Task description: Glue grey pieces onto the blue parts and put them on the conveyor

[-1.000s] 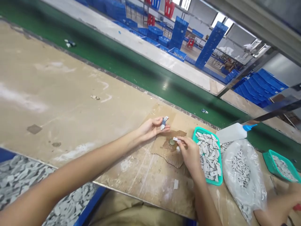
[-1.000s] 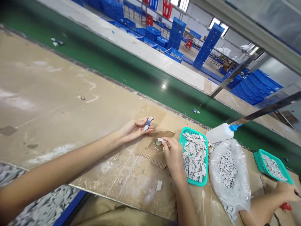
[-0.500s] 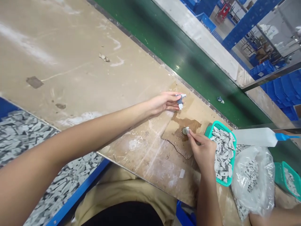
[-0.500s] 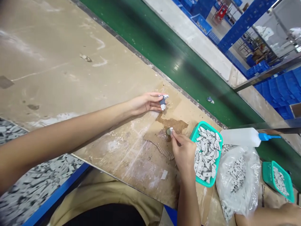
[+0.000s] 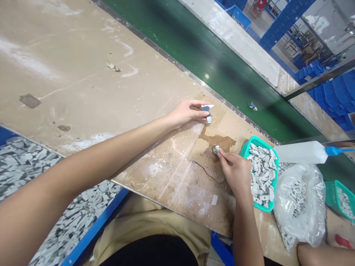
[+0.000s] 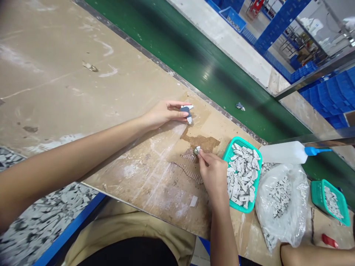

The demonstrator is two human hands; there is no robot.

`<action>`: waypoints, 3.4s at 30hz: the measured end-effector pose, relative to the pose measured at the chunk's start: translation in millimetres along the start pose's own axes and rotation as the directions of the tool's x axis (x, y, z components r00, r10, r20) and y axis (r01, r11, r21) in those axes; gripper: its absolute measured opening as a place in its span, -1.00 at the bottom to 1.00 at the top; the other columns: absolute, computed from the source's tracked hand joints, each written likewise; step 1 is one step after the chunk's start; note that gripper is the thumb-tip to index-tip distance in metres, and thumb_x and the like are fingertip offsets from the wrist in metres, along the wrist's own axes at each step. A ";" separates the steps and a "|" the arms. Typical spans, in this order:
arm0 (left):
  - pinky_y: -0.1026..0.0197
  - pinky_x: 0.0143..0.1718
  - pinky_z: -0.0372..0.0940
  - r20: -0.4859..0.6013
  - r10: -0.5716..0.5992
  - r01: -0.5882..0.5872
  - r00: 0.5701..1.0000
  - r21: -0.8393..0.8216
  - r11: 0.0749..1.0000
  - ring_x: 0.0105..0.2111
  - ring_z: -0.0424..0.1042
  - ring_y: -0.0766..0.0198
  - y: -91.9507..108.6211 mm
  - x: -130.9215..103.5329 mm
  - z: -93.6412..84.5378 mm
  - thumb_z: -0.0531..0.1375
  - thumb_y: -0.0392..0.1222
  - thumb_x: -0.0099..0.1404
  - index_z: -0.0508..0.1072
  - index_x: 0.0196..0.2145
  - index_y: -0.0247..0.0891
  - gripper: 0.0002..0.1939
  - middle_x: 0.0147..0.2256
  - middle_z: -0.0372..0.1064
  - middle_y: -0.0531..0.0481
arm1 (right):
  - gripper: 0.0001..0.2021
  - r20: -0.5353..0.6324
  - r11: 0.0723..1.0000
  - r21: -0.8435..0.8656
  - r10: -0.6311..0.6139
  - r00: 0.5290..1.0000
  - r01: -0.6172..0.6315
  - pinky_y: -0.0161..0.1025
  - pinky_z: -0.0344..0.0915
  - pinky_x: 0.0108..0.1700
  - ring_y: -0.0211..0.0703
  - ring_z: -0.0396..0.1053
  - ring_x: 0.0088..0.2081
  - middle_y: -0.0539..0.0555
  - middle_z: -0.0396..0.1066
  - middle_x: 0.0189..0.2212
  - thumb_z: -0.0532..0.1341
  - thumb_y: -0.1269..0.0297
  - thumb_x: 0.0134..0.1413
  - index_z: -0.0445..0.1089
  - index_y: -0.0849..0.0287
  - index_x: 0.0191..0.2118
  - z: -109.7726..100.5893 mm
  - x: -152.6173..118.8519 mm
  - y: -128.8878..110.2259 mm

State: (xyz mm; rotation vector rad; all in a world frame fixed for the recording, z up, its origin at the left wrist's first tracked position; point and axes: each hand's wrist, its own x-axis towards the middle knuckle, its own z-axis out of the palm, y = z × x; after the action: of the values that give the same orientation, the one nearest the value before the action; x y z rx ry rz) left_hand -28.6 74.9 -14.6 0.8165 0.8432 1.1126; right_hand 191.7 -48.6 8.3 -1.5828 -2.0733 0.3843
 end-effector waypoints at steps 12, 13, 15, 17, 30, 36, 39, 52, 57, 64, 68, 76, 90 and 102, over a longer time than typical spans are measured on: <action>0.08 -0.17 0.48 -0.216 0.253 -0.165 0.943 0.358 0.919 -0.40 0.50 0.23 34.2 48.4 5.6 0.35 -0.49 0.13 0.43 -0.07 -0.52 -0.62 -0.34 0.46 -0.13 | -0.82 -0.073 0.990 0.142 0.031 0.997 -0.021 -0.31 0.41 -0.26 -0.15 0.53 -0.29 0.09 0.58 -0.28 0.22 0.37 0.26 0.61 0.15 -0.20 3.3 -0.7 -2.7; 0.08 -0.18 0.48 -0.225 0.305 -0.198 0.925 0.397 0.896 -0.41 0.49 0.25 36.7 65.7 4.5 0.35 -0.50 0.12 0.42 -0.09 -0.53 -0.63 -0.32 0.45 -0.13 | -0.82 -0.078 0.988 0.156 0.034 0.996 -0.021 -0.32 0.40 -0.25 -0.15 0.53 -0.29 0.10 0.58 -0.28 0.22 0.37 0.26 0.61 0.16 -0.19 3.7 -0.7 -2.7; 0.09 -0.18 0.48 -0.241 0.407 -0.258 0.881 0.477 0.840 -0.42 0.47 0.30 41.4 102.5 2.5 0.36 -0.50 0.10 0.45 -0.13 -0.50 -0.65 -0.23 0.44 -0.13 | -0.81 -0.091 0.983 0.180 0.044 0.995 -0.027 -0.32 0.38 -0.25 -0.17 0.52 -0.30 0.11 0.57 -0.30 0.20 0.38 0.27 0.61 0.18 -0.21 5.0 -0.9 -2.5; 0.12 -0.18 0.47 -0.297 0.437 -0.228 0.849 0.539 0.811 -0.43 0.46 0.34 47.7 136.3 1.7 0.35 -0.48 0.11 0.47 -0.11 -0.50 -0.65 -0.20 0.43 -0.12 | -0.79 -0.085 0.983 0.178 0.050 0.995 -0.035 -0.33 0.36 -0.29 -0.18 0.50 -0.35 0.10 0.56 -0.36 0.19 0.39 0.28 0.61 0.17 -0.22 7.3 -0.8 -2.0; 0.14 0.33 -0.07 0.068 0.326 -0.210 0.943 0.882 0.422 0.29 0.12 -0.03 13.2 200.1 87.9 0.35 -0.41 0.15 0.37 0.17 -0.45 -0.38 0.21 0.23 -0.35 | -0.75 -0.006 0.989 0.103 0.109 0.994 -0.108 -0.29 0.30 -0.29 -0.18 0.46 -0.36 0.08 0.51 -0.39 0.13 0.41 0.33 0.58 0.18 -0.12 13.4 -0.7 -5.9; -0.19 0.28 -0.03 -0.013 0.275 -0.141 0.961 0.835 0.532 0.21 0.19 -0.30 -22.5 206.0 121.2 0.37 -0.42 0.09 0.50 -0.11 -0.51 -0.63 0.03 0.35 -0.51 | -0.69 -0.036 0.997 0.015 0.079 0.996 -0.078 -0.24 0.21 -0.39 -0.17 0.42 -0.42 0.09 0.46 -0.45 0.07 0.39 0.35 0.58 0.22 -0.26 18.2 0.9 -4.7; -0.04 0.24 0.12 -0.032 0.286 -0.173 0.958 0.730 0.661 0.10 0.35 -0.09 -19.3 197.0 117.9 0.31 -0.50 0.11 0.51 -0.16 -0.46 -0.71 -0.06 0.43 -0.36 | -0.70 -0.055 0.998 -0.024 0.053 0.997 -0.055 -0.24 0.18 -0.43 -0.17 0.41 -0.44 0.08 0.44 -0.49 0.08 0.42 0.32 0.59 0.20 -0.24 22.2 2.3 -1.6; 0.33 -0.27 0.44 -0.026 -0.260 0.242 0.965 -0.285 0.928 -0.35 0.48 0.36 9.1 24.8 55.9 0.10 -0.55 0.27 0.46 -0.22 -0.38 -0.78 -0.31 0.45 -0.06 | -0.70 -0.092 0.980 0.190 0.080 0.993 -0.061 -0.30 0.35 -0.24 -0.16 0.46 -0.29 0.10 0.48 -0.34 0.13 0.56 0.22 0.58 0.19 -0.10 17.3 -0.3 1.6; 0.20 -0.24 0.47 0.024 -0.287 0.280 0.958 -0.312 0.908 -0.31 0.52 0.23 -8.8 -17.1 41.1 0.26 -0.51 0.13 0.46 -0.26 -0.34 -0.79 -0.33 0.48 -0.05 | -0.68 -0.117 0.959 0.281 0.068 0.991 -0.033 -0.30 0.39 -0.17 -0.17 0.47 -0.26 0.07 0.53 -0.29 0.12 0.54 0.24 0.58 0.12 -0.08 13.1 -2.3 0.8; 0.32 -0.25 0.37 0.091 0.007 -0.022 0.996 0.158 0.987 -0.30 0.52 0.23 -17.1 -34.7 44.9 0.45 -0.26 -0.03 0.52 -0.20 -0.35 -0.60 -0.30 0.53 -0.15 | -0.72 -0.397 0.931 0.341 0.018 0.918 0.129 -0.32 0.43 -0.17 -0.21 0.48 -0.23 0.08 0.53 -0.23 0.15 0.46 0.29 0.54 0.13 0.00 -1.5 -5.7 -7.8; 0.31 -0.35 0.34 0.181 -0.036 -0.006 0.983 0.231 0.973 -0.40 0.47 0.29 -20.8 -43.5 51.1 0.40 -0.26 -0.02 0.50 -0.27 -0.35 -0.69 -0.34 0.52 -0.10 | -0.67 -0.508 0.917 0.333 -0.024 0.861 0.222 -0.30 0.43 -0.17 -0.23 0.48 -0.22 0.06 0.53 -0.22 0.18 0.52 0.27 0.53 0.04 0.03 -7.1 -7.8 -11.1; 0.34 -0.41 0.30 0.241 -0.079 0.012 0.967 0.266 0.964 -0.43 0.42 0.35 -20.3 -58.1 58.6 0.28 -0.30 0.07 0.48 -0.26 -0.38 -0.77 -0.35 0.50 -0.09 | -0.50 -0.479 0.900 0.323 -0.112 0.871 0.293 -0.36 0.41 -0.11 -0.30 0.46 -0.16 0.02 0.51 -0.18 0.16 0.68 0.19 0.48 -0.03 0.08 -6.9 -8.1 -8.8; 0.41 -0.26 0.41 0.325 0.099 -0.194 0.941 0.276 0.941 -0.35 0.53 0.38 -27.6 -64.2 56.2 0.15 -0.44 0.19 0.49 -0.20 -0.39 -0.78 -0.29 0.54 -0.05 | -0.54 -0.457 0.911 0.266 -0.169 0.873 0.315 -0.35 0.45 -0.20 -0.27 0.46 -0.22 0.08 0.49 -0.23 0.16 0.66 0.21 0.49 -0.02 0.07 -6.1 -8.4 -8.1; 0.48 -0.19 0.45 0.273 0.230 -0.303 0.934 0.270 0.914 -0.28 0.56 0.37 -32.7 -74.2 61.6 0.14 -0.50 0.17 0.49 -0.21 -0.42 -0.77 -0.28 0.55 -0.04 | -0.42 -0.375 0.924 0.248 -0.187 0.908 0.293 -0.34 0.41 -0.22 -0.29 0.40 -0.24 0.07 0.41 -0.27 0.07 0.69 0.17 0.43 -0.11 0.13 -1.1 -9.8 0.5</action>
State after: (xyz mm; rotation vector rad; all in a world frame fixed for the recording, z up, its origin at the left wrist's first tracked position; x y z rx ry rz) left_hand 22.9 -12.3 -4.0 1.3336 0.7259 1.1080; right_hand 194.6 -57.9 6.9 -1.1057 -1.8106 0.2884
